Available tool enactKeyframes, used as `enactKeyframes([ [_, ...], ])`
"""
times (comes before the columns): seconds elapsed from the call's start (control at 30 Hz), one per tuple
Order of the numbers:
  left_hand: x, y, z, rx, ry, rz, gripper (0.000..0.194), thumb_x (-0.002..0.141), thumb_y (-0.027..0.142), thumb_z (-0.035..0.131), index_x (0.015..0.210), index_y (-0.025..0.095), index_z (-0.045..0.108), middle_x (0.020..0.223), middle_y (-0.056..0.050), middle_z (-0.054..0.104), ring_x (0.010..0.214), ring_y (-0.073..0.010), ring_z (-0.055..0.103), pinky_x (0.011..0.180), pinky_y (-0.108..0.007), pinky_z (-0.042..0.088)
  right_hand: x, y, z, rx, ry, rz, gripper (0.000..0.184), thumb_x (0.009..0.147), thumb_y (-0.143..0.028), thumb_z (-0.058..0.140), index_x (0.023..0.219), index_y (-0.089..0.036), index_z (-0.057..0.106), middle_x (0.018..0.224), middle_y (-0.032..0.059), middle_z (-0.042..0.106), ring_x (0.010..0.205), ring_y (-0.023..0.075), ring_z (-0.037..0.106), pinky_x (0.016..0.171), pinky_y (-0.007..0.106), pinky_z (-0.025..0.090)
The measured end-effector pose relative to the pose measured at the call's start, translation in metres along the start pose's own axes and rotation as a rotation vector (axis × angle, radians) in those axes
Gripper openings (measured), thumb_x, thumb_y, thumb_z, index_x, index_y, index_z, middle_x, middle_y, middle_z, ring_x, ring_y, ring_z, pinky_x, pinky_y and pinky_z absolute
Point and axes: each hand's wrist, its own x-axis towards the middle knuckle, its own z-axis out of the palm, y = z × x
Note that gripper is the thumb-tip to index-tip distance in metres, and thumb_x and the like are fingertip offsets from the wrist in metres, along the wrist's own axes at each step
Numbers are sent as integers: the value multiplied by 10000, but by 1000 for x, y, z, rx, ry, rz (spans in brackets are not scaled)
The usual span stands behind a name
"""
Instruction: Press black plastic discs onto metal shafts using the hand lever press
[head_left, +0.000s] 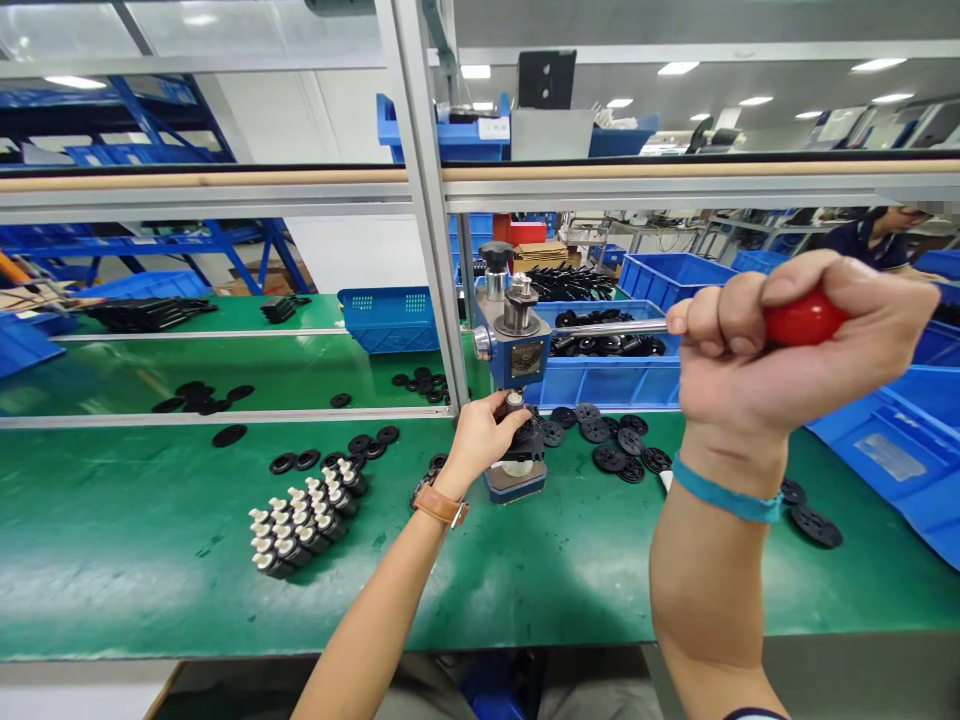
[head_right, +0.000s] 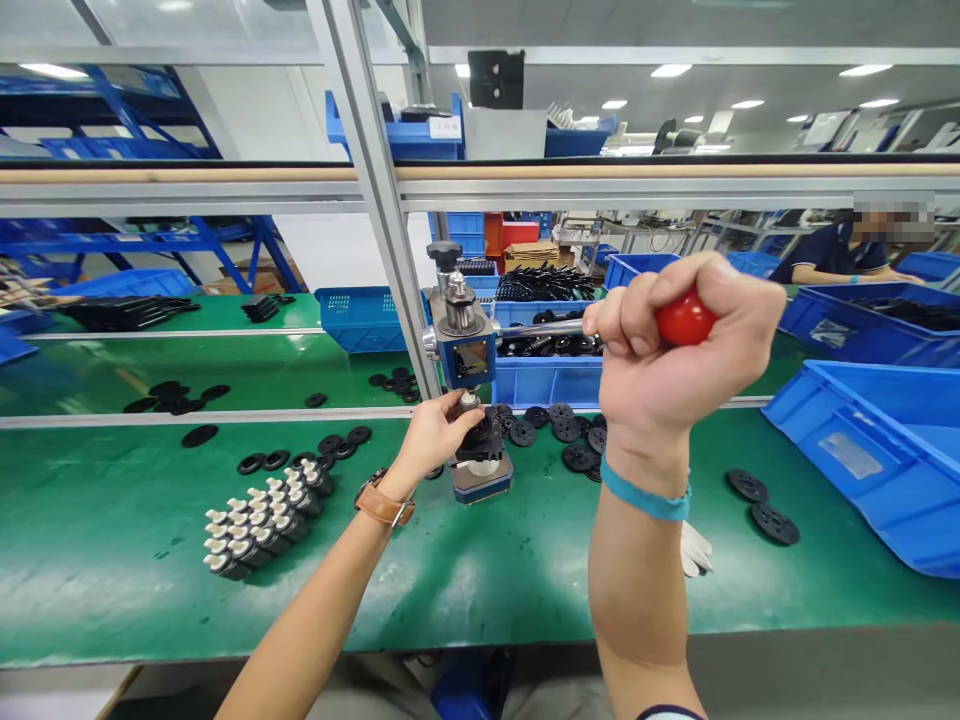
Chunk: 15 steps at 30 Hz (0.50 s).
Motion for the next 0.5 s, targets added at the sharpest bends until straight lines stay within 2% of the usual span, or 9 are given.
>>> enactKeyframes([
  [0.17, 0, -8, 3, -19, -13, -13, 190, 877, 325, 693, 945, 163, 766, 884, -73, 816, 794, -235, 738, 705, -283, 527, -30, 0, -19, 19, -23, 18, 300, 888, -306, 474, 597, -231, 471, 444, -78, 243, 381, 102, 246, 515, 323, 416],
  [0.27, 0, -10, 3, -29, -17, -21, 208, 868, 340, 700, 955, 166, 774, 909, -82, 819, 822, -243, 746, 742, -296, 547, -46, 3, -29, 68, -49, 13, 279, 865, -282, 474, 591, -228, 474, 436, -73, 242, 397, 117, 238, 538, 344, 415],
  [0.5, -2, -10, 4, -50, -25, -36, 233, 872, 346, 671, 970, 165, 781, 923, -81, 823, 843, -250, 752, 768, -308, 563, -74, 16, -51, 163, -111, 29, 315, 811, -315, 498, 547, -210, 365, 432, -69, 198, 419, 107, 215, 612, 347, 391],
])
